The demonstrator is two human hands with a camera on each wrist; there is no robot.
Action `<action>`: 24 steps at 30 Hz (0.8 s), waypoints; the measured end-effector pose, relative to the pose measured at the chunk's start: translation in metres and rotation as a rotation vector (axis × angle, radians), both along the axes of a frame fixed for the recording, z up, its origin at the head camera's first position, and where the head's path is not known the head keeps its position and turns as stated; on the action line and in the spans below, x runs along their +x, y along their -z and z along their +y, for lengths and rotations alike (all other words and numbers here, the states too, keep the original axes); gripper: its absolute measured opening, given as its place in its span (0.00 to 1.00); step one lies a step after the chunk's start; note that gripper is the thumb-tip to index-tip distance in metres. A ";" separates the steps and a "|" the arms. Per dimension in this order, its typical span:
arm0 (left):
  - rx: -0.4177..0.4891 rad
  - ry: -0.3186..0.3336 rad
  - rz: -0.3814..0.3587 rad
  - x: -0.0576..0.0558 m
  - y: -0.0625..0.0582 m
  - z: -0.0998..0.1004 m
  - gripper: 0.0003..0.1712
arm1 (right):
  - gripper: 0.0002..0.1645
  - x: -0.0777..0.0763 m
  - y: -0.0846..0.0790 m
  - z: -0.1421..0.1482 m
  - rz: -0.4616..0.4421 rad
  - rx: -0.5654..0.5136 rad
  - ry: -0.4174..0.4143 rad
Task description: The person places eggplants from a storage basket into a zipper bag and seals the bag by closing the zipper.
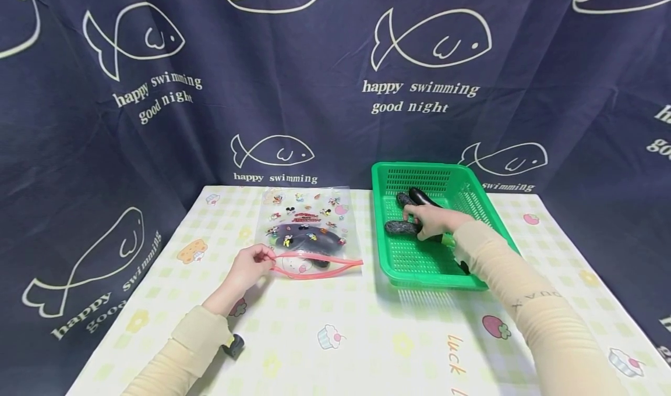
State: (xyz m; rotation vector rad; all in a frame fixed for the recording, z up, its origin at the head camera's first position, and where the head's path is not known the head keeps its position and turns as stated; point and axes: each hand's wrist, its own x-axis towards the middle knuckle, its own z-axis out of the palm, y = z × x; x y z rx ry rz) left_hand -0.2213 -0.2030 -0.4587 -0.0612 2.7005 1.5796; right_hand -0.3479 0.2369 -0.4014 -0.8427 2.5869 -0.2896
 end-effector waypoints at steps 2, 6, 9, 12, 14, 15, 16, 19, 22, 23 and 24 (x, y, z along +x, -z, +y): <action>-0.003 -0.001 0.000 0.000 0.000 0.000 0.06 | 0.27 0.000 -0.003 -0.001 -0.009 -0.003 0.004; -0.010 0.003 0.006 0.000 0.000 -0.001 0.06 | 0.28 0.002 -0.010 -0.003 -0.025 -0.001 0.008; -0.009 0.005 0.009 0.000 0.000 -0.001 0.07 | 0.29 0.004 -0.016 -0.003 -0.022 0.001 0.002; -0.009 0.006 0.010 0.000 0.000 -0.001 0.07 | 0.29 0.006 -0.021 -0.004 -0.016 0.004 -0.016; -0.010 0.005 0.011 -0.001 0.000 -0.001 0.07 | 0.29 0.007 -0.025 -0.004 -0.011 0.002 -0.027; -0.011 0.006 0.012 -0.001 -0.001 -0.001 0.07 | 0.29 0.007 -0.027 -0.004 -0.011 0.000 -0.028; -0.011 0.006 0.012 -0.001 -0.001 -0.001 0.07 | 0.29 0.007 -0.028 -0.004 -0.009 -0.001 -0.029; -0.003 0.006 0.007 0.000 -0.003 0.000 0.07 | 0.30 0.008 -0.032 -0.004 -0.003 -0.001 -0.025; 0.004 0.006 0.004 0.000 -0.004 0.000 0.07 | 0.29 0.009 -0.036 -0.004 -0.005 0.008 -0.020; 0.005 0.006 0.004 0.001 -0.004 0.000 0.07 | 0.29 0.009 -0.038 -0.004 -0.007 0.012 -0.022; 0.004 0.005 0.003 0.001 -0.005 0.000 0.07 | 0.29 0.010 -0.040 -0.005 -0.007 0.017 -0.023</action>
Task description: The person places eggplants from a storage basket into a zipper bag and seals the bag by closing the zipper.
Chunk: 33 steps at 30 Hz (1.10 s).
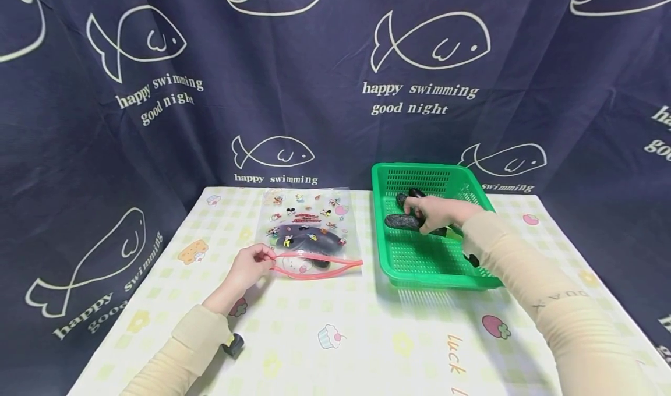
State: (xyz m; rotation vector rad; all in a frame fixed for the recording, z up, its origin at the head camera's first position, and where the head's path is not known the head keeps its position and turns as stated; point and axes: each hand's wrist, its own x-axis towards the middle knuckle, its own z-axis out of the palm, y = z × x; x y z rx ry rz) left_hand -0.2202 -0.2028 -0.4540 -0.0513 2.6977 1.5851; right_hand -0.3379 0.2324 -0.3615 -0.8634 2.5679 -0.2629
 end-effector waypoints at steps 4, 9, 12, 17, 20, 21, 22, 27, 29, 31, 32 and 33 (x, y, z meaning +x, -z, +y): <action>-0.008 -0.002 -0.007 0.001 0.000 0.000 0.07 | 0.28 0.001 -0.007 0.000 0.005 0.008 -0.011; -0.008 -0.011 -0.020 0.000 0.003 0.000 0.06 | 0.28 0.003 -0.014 -0.001 0.053 -0.017 -0.025; -0.007 -0.013 -0.019 0.000 0.004 0.000 0.06 | 0.28 0.004 -0.018 -0.001 0.080 -0.053 -0.042; -0.009 -0.017 -0.022 0.000 0.004 0.000 0.07 | 0.27 0.007 -0.022 -0.003 0.143 -0.100 -0.076; -0.006 -0.018 -0.023 0.000 0.004 0.000 0.06 | 0.27 0.008 -0.023 -0.003 0.191 -0.130 -0.081; -0.005 -0.018 -0.022 0.000 0.004 0.000 0.06 | 0.28 0.008 -0.025 -0.003 0.207 -0.142 -0.083; -0.006 -0.018 -0.023 0.000 0.004 0.000 0.06 | 0.27 0.009 -0.026 -0.003 0.225 -0.153 -0.087; -0.012 -0.018 -0.021 0.000 0.003 0.001 0.06 | 0.27 0.013 -0.033 -0.002 0.288 -0.182 -0.103; -0.012 -0.016 -0.018 0.000 0.003 0.001 0.06 | 0.27 0.013 -0.035 -0.002 0.294 -0.188 -0.099; -0.013 -0.014 -0.015 0.000 0.002 0.001 0.06 | 0.26 0.014 -0.036 -0.001 0.300 -0.195 -0.095; -0.013 -0.013 -0.014 0.000 0.002 0.001 0.07 | 0.26 0.014 -0.037 -0.002 0.302 -0.202 -0.093; -0.012 -0.012 -0.013 0.000 0.001 0.001 0.07 | 0.26 0.015 -0.037 -0.002 0.310 -0.209 -0.092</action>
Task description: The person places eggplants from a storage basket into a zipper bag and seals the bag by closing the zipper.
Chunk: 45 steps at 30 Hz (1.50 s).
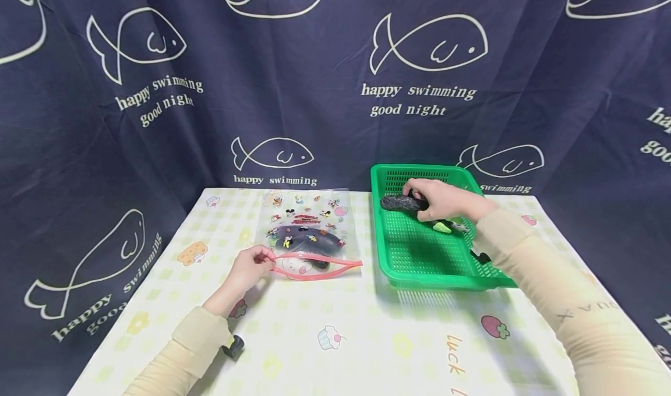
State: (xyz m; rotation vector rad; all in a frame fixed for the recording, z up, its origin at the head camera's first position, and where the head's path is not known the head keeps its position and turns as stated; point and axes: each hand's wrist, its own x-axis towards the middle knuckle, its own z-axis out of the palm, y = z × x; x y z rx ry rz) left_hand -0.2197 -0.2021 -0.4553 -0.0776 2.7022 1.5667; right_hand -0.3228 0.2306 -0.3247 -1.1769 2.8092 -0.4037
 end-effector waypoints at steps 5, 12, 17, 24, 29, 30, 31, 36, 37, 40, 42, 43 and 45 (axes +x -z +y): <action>0.004 0.003 0.002 0.000 0.000 -0.001 0.07 | 0.24 0.006 0.000 -0.004 0.005 -0.023 0.020; 0.008 0.001 0.001 0.000 0.001 -0.001 0.06 | 0.23 0.017 -0.002 -0.016 0.032 -0.036 0.031; -0.003 0.000 0.004 -0.001 0.001 -0.001 0.06 | 0.24 0.025 -0.005 -0.025 0.069 -0.037 0.039; -0.004 0.007 0.006 -0.001 0.000 0.000 0.06 | 0.27 0.035 -0.006 -0.035 0.118 -0.017 0.009; -0.007 0.008 -0.001 0.000 -0.001 0.000 0.07 | 0.28 0.042 -0.008 -0.044 0.123 -0.024 -0.006; -0.005 0.008 0.001 0.000 -0.002 0.000 0.07 | 0.28 0.043 -0.008 -0.045 0.124 -0.024 -0.008; -0.004 0.007 0.003 0.000 -0.002 0.000 0.07 | 0.28 0.045 -0.009 -0.046 0.126 -0.026 -0.011; 0.009 0.009 0.014 0.000 -0.002 0.000 0.07 | 0.29 0.052 -0.009 -0.051 0.150 -0.039 -0.028; 0.009 0.008 0.014 0.000 -0.001 0.000 0.07 | 0.29 0.053 -0.009 -0.052 0.155 -0.041 -0.031; 0.003 0.008 0.013 0.000 0.000 0.000 0.07 | 0.28 0.058 -0.007 -0.054 0.172 -0.049 -0.042; 0.002 0.009 0.011 0.000 0.000 0.000 0.07 | 0.28 0.062 -0.006 -0.056 0.187 -0.057 -0.048; 0.001 0.010 0.010 0.000 0.000 0.000 0.07 | 0.28 0.063 -0.005 -0.057 0.199 -0.061 -0.053; -0.001 0.013 0.012 0.001 0.000 -0.001 0.07 | 0.28 0.067 -0.004 -0.059 0.225 -0.065 -0.056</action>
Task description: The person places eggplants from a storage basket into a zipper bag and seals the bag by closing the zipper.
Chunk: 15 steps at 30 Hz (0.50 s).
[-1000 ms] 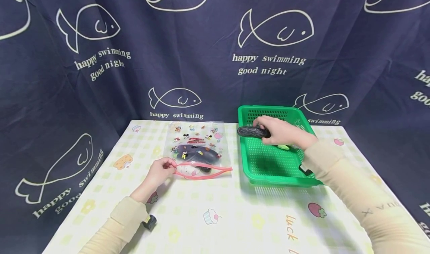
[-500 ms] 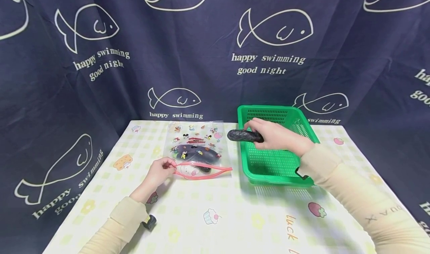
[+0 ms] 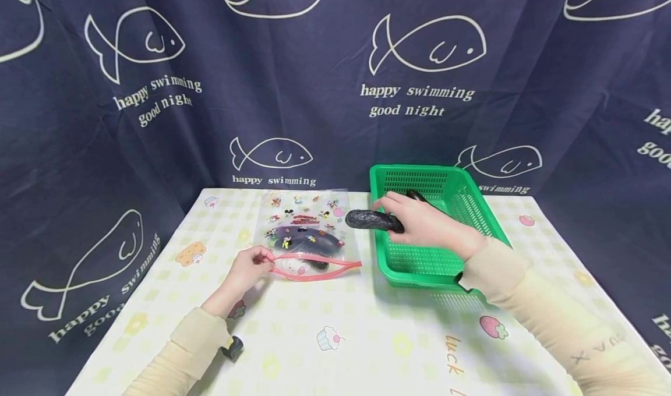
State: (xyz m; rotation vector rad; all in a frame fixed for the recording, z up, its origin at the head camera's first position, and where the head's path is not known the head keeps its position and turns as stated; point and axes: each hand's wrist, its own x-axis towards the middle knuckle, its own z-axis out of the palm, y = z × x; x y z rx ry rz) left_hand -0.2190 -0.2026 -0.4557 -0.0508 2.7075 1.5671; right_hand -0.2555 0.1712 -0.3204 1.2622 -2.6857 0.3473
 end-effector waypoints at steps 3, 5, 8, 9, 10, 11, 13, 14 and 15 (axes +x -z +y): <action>-0.002 0.000 0.001 0.000 0.000 0.000 0.07 | 0.27 0.005 0.001 -0.005 0.027 -0.009 -0.012; -0.004 -0.001 0.004 -0.001 0.001 0.000 0.06 | 0.27 0.009 0.001 -0.008 0.033 -0.014 -0.019; -0.003 0.002 0.006 -0.001 0.002 -0.001 0.06 | 0.27 0.013 0.002 -0.013 0.037 -0.030 -0.042; -0.003 0.003 0.007 -0.001 0.002 -0.001 0.06 | 0.27 0.014 0.002 -0.015 0.044 -0.031 -0.044; -0.003 0.003 0.007 -0.001 0.003 -0.001 0.06 | 0.27 0.016 0.002 -0.017 0.054 -0.033 -0.044; -0.002 0.002 0.006 -0.001 0.003 -0.002 0.06 | 0.27 0.018 0.002 -0.019 0.064 -0.032 -0.043; 0.001 0.001 0.000 -0.002 0.002 -0.002 0.06 | 0.28 0.021 0.002 -0.024 0.073 -0.040 -0.045; -0.001 -0.001 -0.004 -0.002 0.002 -0.002 0.07 | 0.28 0.023 0.003 -0.026 0.081 -0.043 -0.048; -0.003 -0.004 -0.008 -0.002 0.002 -0.002 0.06 | 0.28 0.024 0.003 -0.029 0.085 -0.044 -0.049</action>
